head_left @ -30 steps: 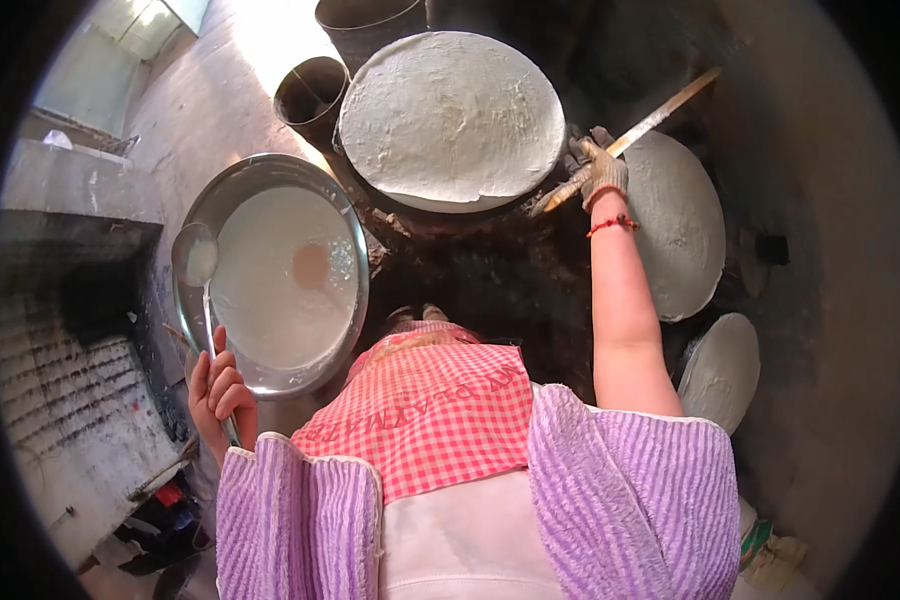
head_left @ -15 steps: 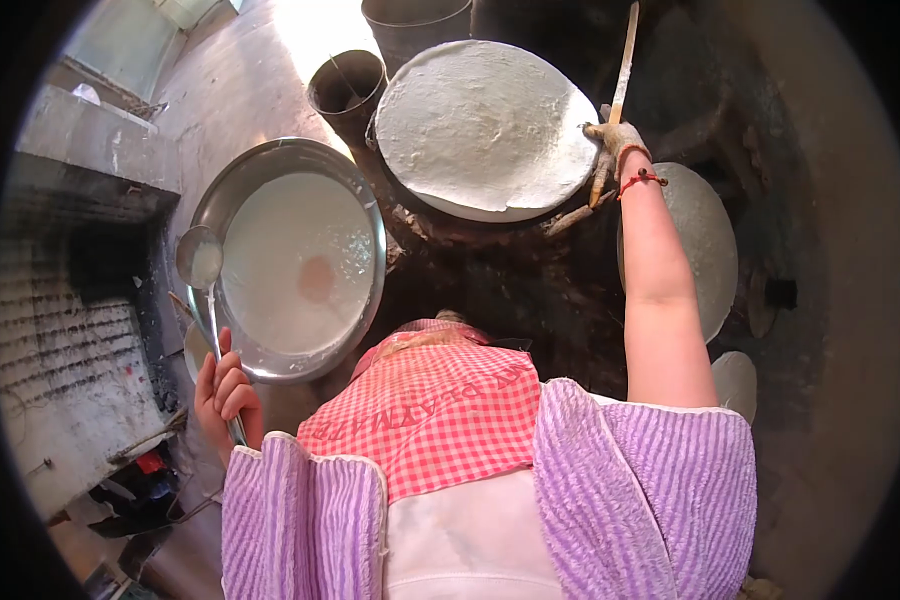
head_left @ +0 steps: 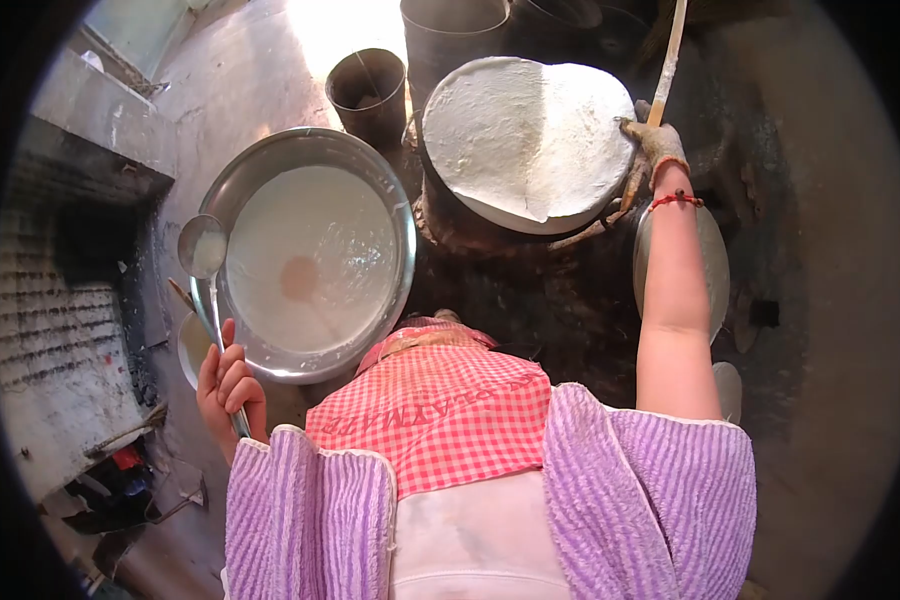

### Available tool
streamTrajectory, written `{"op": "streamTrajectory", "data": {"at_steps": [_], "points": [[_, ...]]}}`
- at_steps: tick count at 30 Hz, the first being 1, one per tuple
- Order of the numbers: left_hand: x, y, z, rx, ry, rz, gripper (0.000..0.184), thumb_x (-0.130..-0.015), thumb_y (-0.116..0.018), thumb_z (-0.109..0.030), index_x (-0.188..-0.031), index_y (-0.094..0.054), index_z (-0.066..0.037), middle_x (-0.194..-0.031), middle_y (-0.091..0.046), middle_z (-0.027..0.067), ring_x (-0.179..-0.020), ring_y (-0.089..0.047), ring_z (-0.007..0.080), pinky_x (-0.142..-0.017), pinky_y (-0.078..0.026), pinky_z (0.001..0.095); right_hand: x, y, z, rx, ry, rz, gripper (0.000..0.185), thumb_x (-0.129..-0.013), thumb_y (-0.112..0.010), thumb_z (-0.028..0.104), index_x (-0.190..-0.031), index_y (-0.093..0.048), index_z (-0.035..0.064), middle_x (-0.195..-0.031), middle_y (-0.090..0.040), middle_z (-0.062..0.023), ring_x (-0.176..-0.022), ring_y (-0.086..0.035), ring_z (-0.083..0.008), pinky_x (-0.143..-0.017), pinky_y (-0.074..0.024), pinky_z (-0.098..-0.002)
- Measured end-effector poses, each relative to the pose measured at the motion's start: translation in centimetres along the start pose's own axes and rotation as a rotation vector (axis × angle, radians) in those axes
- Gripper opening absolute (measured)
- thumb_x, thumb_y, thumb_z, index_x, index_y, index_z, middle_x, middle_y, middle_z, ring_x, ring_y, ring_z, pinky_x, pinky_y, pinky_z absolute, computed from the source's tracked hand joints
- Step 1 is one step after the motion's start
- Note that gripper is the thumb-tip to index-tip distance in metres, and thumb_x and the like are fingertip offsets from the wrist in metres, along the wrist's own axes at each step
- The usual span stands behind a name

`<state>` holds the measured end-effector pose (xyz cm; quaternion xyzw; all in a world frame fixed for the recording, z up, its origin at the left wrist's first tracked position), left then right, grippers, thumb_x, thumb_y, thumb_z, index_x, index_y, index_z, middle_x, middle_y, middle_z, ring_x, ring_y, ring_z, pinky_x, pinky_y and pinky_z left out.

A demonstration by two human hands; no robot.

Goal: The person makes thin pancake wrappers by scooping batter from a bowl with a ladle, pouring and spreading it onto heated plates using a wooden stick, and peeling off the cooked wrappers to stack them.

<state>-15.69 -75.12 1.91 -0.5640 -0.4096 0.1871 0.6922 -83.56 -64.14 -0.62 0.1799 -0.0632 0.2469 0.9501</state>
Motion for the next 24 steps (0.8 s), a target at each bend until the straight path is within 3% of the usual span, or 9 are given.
{"op": "streamTrajectory", "data": {"at_steps": [5,6,9,16,24], "points": [[0.1,0.5,-2.1,0.005,-0.021,-0.001,0.044,-0.105,-0.032,-0.015,-0.141,-0.029,0.01,-0.073,-0.033,0.0017,-0.048,-0.034,0.0076,-0.04,-0.033,0.0233,2.6,-1.4,3.0,0.067,0.015,-0.053,0.055,-0.078,-0.07,-0.002,-0.131,-0.057,0.003,-0.113,-0.065,-0.0093,-0.093,-0.064,-0.0153,-0.08,-0.0512,-0.025],[0.2,0.8,-2.5,0.001,-0.021,0.003,0.044,-0.105,-0.032,-0.015,-0.141,-0.029,0.01,-0.073,-0.034,0.0017,-0.048,-0.034,0.0076,-0.04,-0.033,0.0232,2.4,-1.5,3.2,0.054,0.049,-0.079,0.055,-0.077,-0.072,-0.003,-0.129,-0.057,0.0017,-0.116,-0.065,-0.0139,-0.094,-0.067,-0.02,-0.078,-0.0553,-0.0297],[0.2,1.3,-3.5,-0.008,-0.013,0.01,0.043,-0.105,-0.033,-0.015,-0.14,-0.03,0.01,-0.073,-0.034,0.0015,-0.048,-0.033,0.0072,-0.04,-0.032,0.0228,4.0,-1.1,4.4,-0.162,0.056,-0.069,0.052,-0.076,-0.071,-0.006,-0.126,-0.058,0.001,-0.111,-0.065,-0.0152,-0.09,-0.067,-0.0208,-0.077,-0.0558,-0.0315],[-0.2,1.0,-4.4,-0.094,0.007,-0.071,0.041,-0.105,-0.036,-0.014,-0.139,-0.033,0.009,-0.073,-0.034,0.0003,-0.047,-0.031,0.0047,-0.038,-0.031,0.0206,5.4,-1.0,6.1,-0.132,0.122,-0.031,0.049,-0.078,-0.074,0.002,-0.125,-0.06,0.0007,-0.11,-0.066,-0.0096,-0.09,-0.066,-0.0174,-0.077,-0.0542,-0.0298],[-4.0,0.3,-5.1,-0.481,0.105,-0.116,0.038,-0.103,-0.038,-0.014,-0.137,-0.039,0.003,-0.069,-0.033,-0.0025,-0.045,-0.029,0.0018,-0.034,-0.031,0.0175,15.2,3.3,10.7,-0.107,0.206,-0.071,0.054,-0.08,-0.075,0.009,-0.129,-0.056,-0.0016,-0.115,-0.065,-0.0097,-0.099,-0.064,-0.0189,-0.087,-0.0524,-0.031]]}}
Point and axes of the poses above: each hand's wrist, its own x-axis away from the middle knuckle, its own y-axis out of the back of the hand, z = x × y, the point moved 4 cm from there along -x, towards the middle knuckle
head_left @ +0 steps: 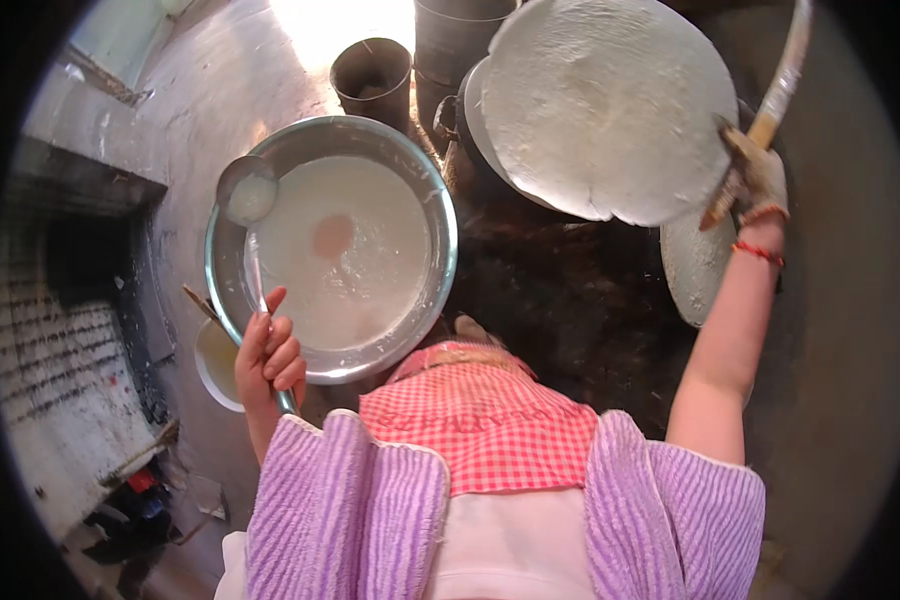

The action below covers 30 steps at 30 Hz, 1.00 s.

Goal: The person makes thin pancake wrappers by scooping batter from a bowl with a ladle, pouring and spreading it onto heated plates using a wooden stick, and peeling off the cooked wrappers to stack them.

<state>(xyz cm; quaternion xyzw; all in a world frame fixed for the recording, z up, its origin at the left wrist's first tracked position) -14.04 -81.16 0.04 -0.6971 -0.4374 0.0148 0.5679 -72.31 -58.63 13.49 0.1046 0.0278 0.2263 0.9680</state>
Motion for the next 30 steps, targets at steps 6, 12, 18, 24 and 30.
{"op": "streamTrajectory", "data": {"at_steps": [6,12,18,24,30], "points": [[-5.0,-3.4,2.8,-0.26,0.334,0.117,0.037,-0.1,-0.046,-0.015,-0.133,-0.044,-0.001,-0.067,-0.03,-0.0047,-0.045,-0.028,0.002,-0.034,-0.028,0.018,18.6,11.0,-3.8,0.044,-0.241,-0.415,0.054,-0.084,-0.069,0.008,-0.132,-0.051,-0.0084,-0.119,-0.062,-0.0116,-0.104,-0.061,-0.0172,-0.092,-0.049,-0.0302],[-4.2,-9.3,13.1,-0.456,0.756,0.37,0.033,-0.098,-0.05,-0.016,-0.129,-0.049,-0.004,-0.068,-0.033,-0.0043,-0.045,-0.028,0.0021,-0.036,-0.023,0.0179,50.1,21.9,-9.2,-0.141,-0.34,-0.963,0.051,-0.083,-0.068,0.007,-0.131,-0.052,-0.004,-0.123,-0.06,-0.0144,-0.108,-0.061,-0.024,-0.094,-0.0488,-0.0359],[5.0,-10.7,27.5,-0.436,1.391,0.364,0.033,-0.101,-0.045,-0.018,-0.13,-0.049,-0.001,-0.066,-0.03,-0.0045,-0.046,-0.028,0.0033,-0.035,-0.023,0.0205,89.2,27.0,-8.0,0.082,-0.906,-1.396,0.061,-0.078,-0.077,0.02,-0.128,-0.051,-0.002,-0.116,-0.061,-0.013,-0.097,-0.062,-0.023,-0.084,-0.0513,-0.0363],[20.0,-5.7,40.2,-0.378,1.859,0.313,0.045,-0.104,-0.036,-0.02,-0.14,-0.032,0.006,-0.072,-0.032,-0.0014,-0.047,-0.029,0.0063,-0.042,-0.033,0.0227,119.6,27.9,-1.8,0.223,-0.94,-1.668,0.061,-0.076,-0.078,0.026,-0.129,-0.056,0.0033,-0.117,-0.064,-0.0087,-0.099,-0.061,-0.024,-0.09,-0.0465,-0.035],[34.5,-2.6,46.8,-0.528,2.014,0.254,0.05,-0.105,-0.034,-0.023,-0.145,-0.027,0.006,-0.074,-0.035,0.0,-0.051,-0.032,0.0075,-0.043,-0.032,0.0232,144.8,33.5,8.3,0.669,-0.99,-1.62,0.057,-0.088,-0.064,0.021,-0.14,-0.047,0.0058,-0.133,-0.055,-0.0104,-0.114,-0.056,-0.0222,-0.1,-0.0417,-0.0319]]}}
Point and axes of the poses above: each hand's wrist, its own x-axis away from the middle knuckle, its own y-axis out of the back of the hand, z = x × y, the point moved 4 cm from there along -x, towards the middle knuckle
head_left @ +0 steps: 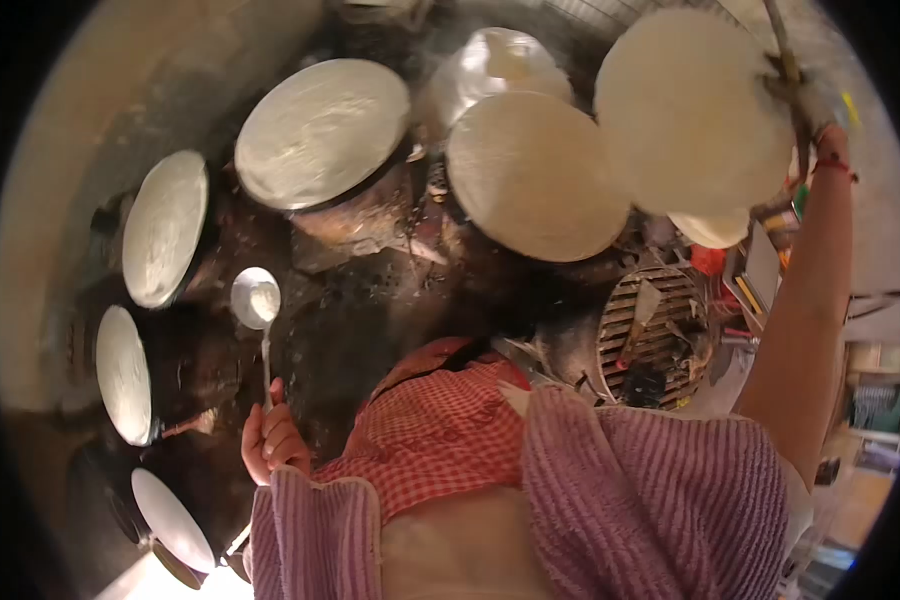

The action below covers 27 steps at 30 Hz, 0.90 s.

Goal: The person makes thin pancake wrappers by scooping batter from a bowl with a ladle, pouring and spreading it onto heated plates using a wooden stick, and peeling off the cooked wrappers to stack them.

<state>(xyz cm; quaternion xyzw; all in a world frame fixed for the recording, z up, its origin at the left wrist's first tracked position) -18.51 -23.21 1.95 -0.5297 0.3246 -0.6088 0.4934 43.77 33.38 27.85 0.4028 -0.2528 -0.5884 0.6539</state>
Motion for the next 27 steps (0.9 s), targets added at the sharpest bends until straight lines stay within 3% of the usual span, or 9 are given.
{"op": "streamTrajectory", "data": {"at_steps": [2,5,6,7,8,9,11,16,27], "points": [[-2.3,-2.0,1.3,-0.082,0.054,-0.009,0.052,-0.105,-0.034,-0.025,-0.146,-0.025,0.006,-0.074,-0.035,0.0,-0.051,-0.033,0.0071,-0.043,-0.031,0.0231,2.0,3.4,5.1,0.152,0.052,-0.145,0.056,-0.089,-0.062,0.025,-0.138,-0.047,0.0033,-0.126,-0.061,-0.008,-0.109,-0.059,-0.0192,-0.096,-0.044,-0.0305],[-5.5,-4.1,2.7,-0.212,0.068,-0.026,0.052,-0.105,-0.034,-0.027,-0.147,-0.025,0.004,-0.074,-0.035,0.0002,-0.05,-0.033,0.0067,-0.043,-0.03,0.0227,5.3,3.2,11.2,0.623,0.122,-0.218,0.043,-0.083,-0.07,0.018,-0.124,-0.061,0.007,-0.126,-0.062,-0.0188,-0.108,-0.063,-0.0282,-0.095,-0.0495,-0.0334],[-6.1,-4.7,2.8,-0.242,0.042,-0.051,0.053,-0.105,-0.034,-0.027,-0.147,-0.025,0.004,-0.074,-0.036,0.0003,-0.05,-0.033,0.0067,-0.042,-0.03,0.0228,6.1,1.7,10.3,0.634,0.194,-0.273,0.039,-0.08,-0.068,0.008,-0.118,-0.064,0.0045,-0.106,-0.07,-0.0182,-0.093,-0.068,-0.0228,-0.084,-0.0534,-0.0344],[-6.6,-5.2,2.8,-0.272,0.001,-0.074,0.053,-0.106,-0.034,-0.027,-0.147,-0.024,0.003,-0.074,-0.036,0.0004,-0.049,-0.033,0.0067,-0.042,-0.03,0.0228,5.1,0.8,5.1,0.186,0.429,-0.252,0.034,-0.08,-0.066,0.006,-0.114,-0.065,0.0012,-0.096,-0.072,-0.0136,-0.091,-0.067,-0.023,-0.082,-0.053,-0.034],[-7.5,-5.9,3.2,-0.278,0.013,-0.085,0.053,-0.106,-0.034,-0.028,-0.147,-0.024,0.003,-0.074,-0.035,0.0005,-0.049,-0.032,0.0068,-0.042,-0.03,0.023,5.0,-0.6,2.0,0.479,0.373,-0.346,0.032,-0.08,-0.07,0.007,-0.111,-0.065,-0.0003,-0.086,-0.071,-0.0089,-0.078,-0.067,-0.0208,-0.069,-0.0542,-0.031],[-8.3,-6.5,3.6,-0.283,0.018,-0.09,0.053,-0.106,-0.034,-0.028,-0.148,-0.023,0.003,-0.074,-0.035,0.0005,-0.048,-0.032,0.0069,-0.042,-0.03,0.0231,5.8,-2.8,-0.8,0.884,-0.13,-0.321,0.039,-0.089,-0.052,0.019,-0.127,-0.059,0.0124,-0.103,-0.069,-0.0163,-0.1,-0.065,-0.031,-0.09,-0.0489,-0.0383],[-9.5,-7.8,4.5,-0.29,0.028,-0.098,0.053,-0.106,-0.034,-0.028,-0.148,-0.022,0.003,-0.073,-0.035,0.0006,-0.048,-0.031,0.007,-0.041,-0.031,0.0234,8.5,-7.2,-4.6,0.5,0.125,-0.443,0.036,-0.086,-0.05,0.012,-0.119,-0.064,0.0142,-0.108,-0.067,-0.0161,-0.102,-0.064,-0.0332,-0.09,-0.0496,-0.042],[-12.0,-10.1,7.3,-0.337,0.005,-0.138,0.055,-0.106,-0.034,-0.03,-0.149,-0.02,0.002,-0.073,-0.034,0.0007,-0.047,-0.03,0.0075,-0.041,-0.032,0.0249,13.6,-20.1,-24.8,0.514,-0.163,-0.39,0.035,-0.083,-0.055,0.01,-0.116,-0.065,0.017,-0.123,-0.064,-0.0104,-0.115,-0.059,-0.0284,-0.1,-0.046,-0.0405],[-16.1,-11.6,12.9,-0.454,0.085,-0.157,0.056,-0.106,-0.034,-0.027,-0.152,-0.014,-0.002,-0.075,-0.035,0.0027,-0.047,-0.032,0.008,-0.042,-0.034,0.0256,15.8,-24.6,-23.1,0.566,-0.321,-0.148,0.037,-0.089,-0.045,0.012,-0.12,-0.064,0.0217,-0.125,-0.062,-0.0119,-0.124,-0.053,-0.0289,-0.107,-0.0387,-0.0398]]}}
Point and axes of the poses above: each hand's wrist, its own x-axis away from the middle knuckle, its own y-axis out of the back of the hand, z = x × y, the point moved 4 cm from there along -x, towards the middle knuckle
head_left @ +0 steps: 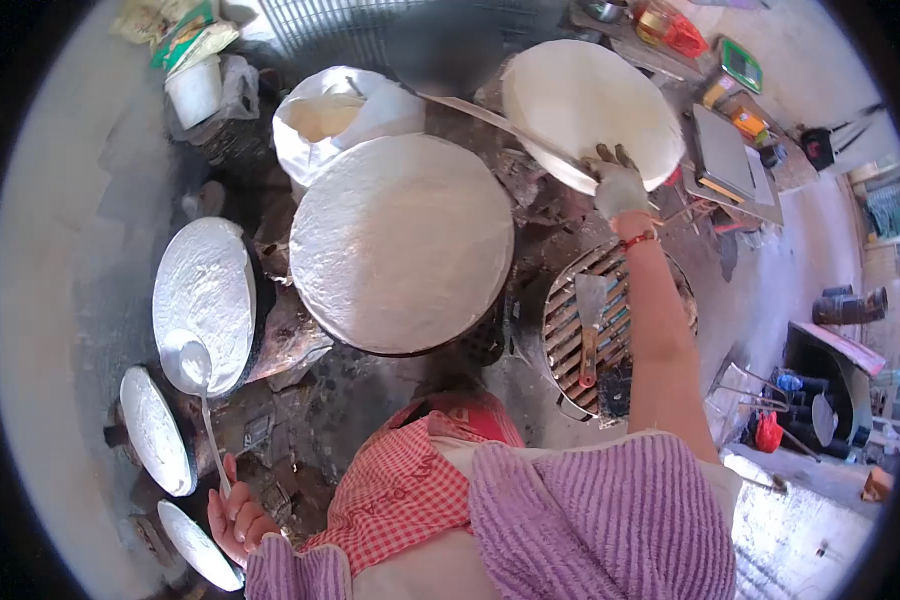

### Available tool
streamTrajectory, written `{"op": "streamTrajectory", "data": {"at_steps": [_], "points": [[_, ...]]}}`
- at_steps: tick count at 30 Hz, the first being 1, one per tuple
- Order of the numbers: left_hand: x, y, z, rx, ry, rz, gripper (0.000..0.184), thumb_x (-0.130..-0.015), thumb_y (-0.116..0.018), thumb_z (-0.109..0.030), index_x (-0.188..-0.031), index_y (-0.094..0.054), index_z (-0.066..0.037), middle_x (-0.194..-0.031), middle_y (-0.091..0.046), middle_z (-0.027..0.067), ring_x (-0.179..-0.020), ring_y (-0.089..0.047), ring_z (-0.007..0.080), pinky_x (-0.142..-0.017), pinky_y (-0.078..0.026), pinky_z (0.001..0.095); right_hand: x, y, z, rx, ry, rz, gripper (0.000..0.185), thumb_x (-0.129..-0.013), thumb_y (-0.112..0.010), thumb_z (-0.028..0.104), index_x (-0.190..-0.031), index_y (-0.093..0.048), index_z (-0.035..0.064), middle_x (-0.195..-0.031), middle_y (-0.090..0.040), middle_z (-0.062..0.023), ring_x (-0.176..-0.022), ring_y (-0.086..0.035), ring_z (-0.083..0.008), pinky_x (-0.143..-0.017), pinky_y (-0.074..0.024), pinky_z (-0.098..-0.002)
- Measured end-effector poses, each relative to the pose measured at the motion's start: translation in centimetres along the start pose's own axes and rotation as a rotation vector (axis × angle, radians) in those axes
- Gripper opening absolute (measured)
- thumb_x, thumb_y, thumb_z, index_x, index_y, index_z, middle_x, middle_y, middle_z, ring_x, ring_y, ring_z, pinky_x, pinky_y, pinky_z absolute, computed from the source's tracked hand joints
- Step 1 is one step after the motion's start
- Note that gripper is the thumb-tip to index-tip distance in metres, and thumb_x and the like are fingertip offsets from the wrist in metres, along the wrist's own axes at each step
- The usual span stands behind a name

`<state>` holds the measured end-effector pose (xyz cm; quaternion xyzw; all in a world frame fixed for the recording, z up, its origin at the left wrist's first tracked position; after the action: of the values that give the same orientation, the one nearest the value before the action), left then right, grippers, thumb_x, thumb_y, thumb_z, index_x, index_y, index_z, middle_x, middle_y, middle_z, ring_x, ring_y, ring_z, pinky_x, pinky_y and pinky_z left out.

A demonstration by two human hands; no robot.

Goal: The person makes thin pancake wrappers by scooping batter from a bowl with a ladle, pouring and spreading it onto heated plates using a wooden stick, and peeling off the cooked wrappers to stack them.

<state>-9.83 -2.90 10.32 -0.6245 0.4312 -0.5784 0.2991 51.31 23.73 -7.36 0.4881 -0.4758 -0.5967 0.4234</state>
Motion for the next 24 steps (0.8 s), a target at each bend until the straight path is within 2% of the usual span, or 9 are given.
{"op": "streamTrajectory", "data": {"at_steps": [4,8,13,15,16,17,19,22,24], "points": [[-1.6,-0.2,1.1,-0.265,0.071,0.009,0.059,-0.104,-0.04,-0.018,-0.154,-0.009,-0.011,-0.075,-0.035,0.0018,-0.046,-0.032,0.0052,-0.037,-0.032,0.0206,4.5,5.7,7.9,-0.335,-0.121,0.183,0.04,-0.091,-0.045,0.012,-0.127,-0.06,0.0208,-0.113,-0.067,-0.0147,-0.105,-0.063,-0.0329,-0.099,-0.0449,-0.0431],[-3.9,0.7,3.1,-0.688,0.088,0.122,0.057,-0.103,-0.045,-0.016,-0.153,-0.017,-0.014,-0.077,-0.036,-0.0002,-0.047,-0.03,0.0022,-0.035,-0.025,0.0147,13.2,9.8,24.1,-0.852,0.448,0.342,0.069,-0.085,-0.055,0.009,-0.149,-0.029,0.0108,-0.108,-0.068,-0.0162,-0.094,-0.068,-0.031,-0.083,-0.053,-0.0406],[-3.4,5.8,4.4,-0.701,0.217,-0.064,0.041,-0.103,-0.047,-0.032,-0.138,-0.042,-0.013,-0.076,-0.036,-0.0021,-0.047,-0.027,0.0011,-0.034,-0.023,0.0143,23.2,16.1,37.2,-1.046,0.956,0.616,0.052,-0.091,-0.052,0.021,-0.141,-0.04,0.0142,-0.107,-0.066,-0.0226,-0.09,-0.065,-0.0381,-0.083,-0.0499,-0.0435],[-1.9,8.1,4.0,-0.599,0.265,0.046,0.038,-0.104,-0.044,-0.033,-0.135,-0.045,-0.012,-0.075,-0.036,-0.0025,-0.046,-0.026,0.0017,-0.034,-0.023,0.0156,26.2,18.5,37.7,-1.133,0.868,0.677,0.043,-0.088,-0.056,0.023,-0.128,-0.054,0.0093,-0.113,-0.065,-0.022,-0.098,-0.063,-0.0398,-0.086,-0.0486,-0.0438],[-0.7,9.1,3.8,-0.551,0.299,0.082,0.037,-0.104,-0.043,-0.033,-0.133,-0.046,-0.011,-0.074,-0.036,-0.0027,-0.046,-0.026,0.0019,-0.034,-0.023,0.0163,27.5,19.2,35.8,-1.122,0.833,0.707,0.057,-0.092,-0.052,0.027,-0.145,-0.039,0.0127,-0.105,-0.066,-0.023,-0.089,-0.066,-0.0333,-0.084,-0.0495,-0.0402],[0.4,9.5,3.9,-0.564,0.275,0.071,0.038,-0.104,-0.041,-0.034,-0.132,-0.048,-0.009,-0.072,-0.035,-0.0032,-0.046,-0.026,0.0028,-0.033,-0.023,0.0179,29.0,15.7,34.0,-1.163,0.695,0.68,0.057,-0.092,-0.058,0.027,-0.143,-0.042,0.0082,-0.106,-0.068,-0.0194,-0.09,-0.068,-0.0259,-0.082,-0.0516,-0.0363],[2.3,11.7,2.5,-0.479,0.259,0.038,0.038,-0.105,-0.04,-0.033,-0.133,-0.049,-0.009,-0.071,-0.034,-0.0031,-0.046,-0.025,0.003,-0.034,-0.023,0.0177,33.7,10.4,26.8,-1.74,-0.208,0.796,0.049,-0.09,-0.065,0.019,-0.135,-0.05,0.0058,-0.115,-0.065,-0.0158,-0.089,-0.069,-0.0221,-0.082,-0.0554,-0.0323],[4.2,15.3,0.0,-0.348,0.24,0.087,0.037,-0.103,-0.044,-0.032,-0.129,-0.05,-0.006,-0.071,-0.032,-0.003,-0.046,-0.027,0.0033,-0.033,-0.027,0.017,44.8,-1.9,11.3,-2.509,-0.921,-0.209,0.027,-0.092,-0.054,0.006,-0.117,-0.058,-0.0037,-0.106,-0.066,-0.0192,-0.104,-0.063,-0.0283,-0.097,-0.0497,-0.0395],[5.6,16.5,-1.1,-0.255,0.255,0.039,0.037,-0.103,-0.044,-0.032,-0.129,-0.05,-0.006,-0.071,-0.031,-0.0033,-0.046,-0.028,0.0035,-0.033,-0.027,0.0172,52.7,-7.5,2.6,-2.407,-1.285,-0.384,0.028,-0.095,-0.055,0.016,-0.116,-0.058,-0.0017,-0.113,-0.064,-0.0215,-0.107,-0.06,-0.0396,-0.1,-0.0463,-0.053]]}}
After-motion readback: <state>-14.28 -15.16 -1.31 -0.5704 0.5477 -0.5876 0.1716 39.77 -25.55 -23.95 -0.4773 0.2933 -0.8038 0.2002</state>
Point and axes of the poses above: each hand's wrist, its own x-axis away from the middle knuckle, its own y-axis out of the back of the hand, z = x × y, the point moved 4 cm from there along -x, towards the middle knuckle
